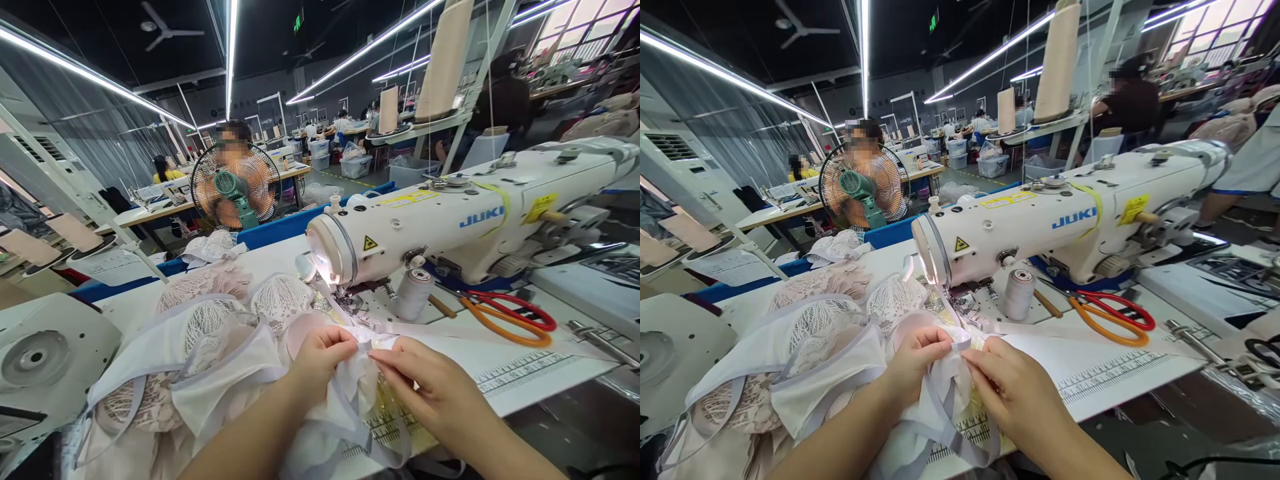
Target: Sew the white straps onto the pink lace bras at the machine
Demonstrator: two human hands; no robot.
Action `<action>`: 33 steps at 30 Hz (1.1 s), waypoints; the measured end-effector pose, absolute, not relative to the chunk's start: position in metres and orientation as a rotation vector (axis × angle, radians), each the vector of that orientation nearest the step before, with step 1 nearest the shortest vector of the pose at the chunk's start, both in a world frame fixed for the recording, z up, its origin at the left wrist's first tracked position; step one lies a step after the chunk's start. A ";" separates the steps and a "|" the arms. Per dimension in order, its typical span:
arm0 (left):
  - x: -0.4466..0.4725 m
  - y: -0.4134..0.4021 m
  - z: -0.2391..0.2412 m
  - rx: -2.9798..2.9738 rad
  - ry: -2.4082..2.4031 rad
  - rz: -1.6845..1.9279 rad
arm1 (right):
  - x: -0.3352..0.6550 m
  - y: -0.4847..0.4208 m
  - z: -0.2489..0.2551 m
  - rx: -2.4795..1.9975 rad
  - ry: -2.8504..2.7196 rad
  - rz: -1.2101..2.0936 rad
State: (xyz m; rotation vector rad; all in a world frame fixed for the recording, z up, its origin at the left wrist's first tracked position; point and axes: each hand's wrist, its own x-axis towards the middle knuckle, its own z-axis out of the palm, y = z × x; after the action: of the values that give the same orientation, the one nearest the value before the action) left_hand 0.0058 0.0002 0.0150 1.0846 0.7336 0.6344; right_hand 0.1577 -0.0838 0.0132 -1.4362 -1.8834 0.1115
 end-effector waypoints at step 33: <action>0.004 -0.011 0.019 1.978 0.828 0.843 | 0.159 -0.073 -0.008 -1.359 -1.880 0.044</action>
State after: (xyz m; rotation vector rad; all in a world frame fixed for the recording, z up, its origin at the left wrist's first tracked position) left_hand 0.0041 -0.0105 0.0194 1.9784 0.8279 0.8432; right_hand 0.1594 -0.0729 -0.0085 -1.3585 -1.8798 0.0437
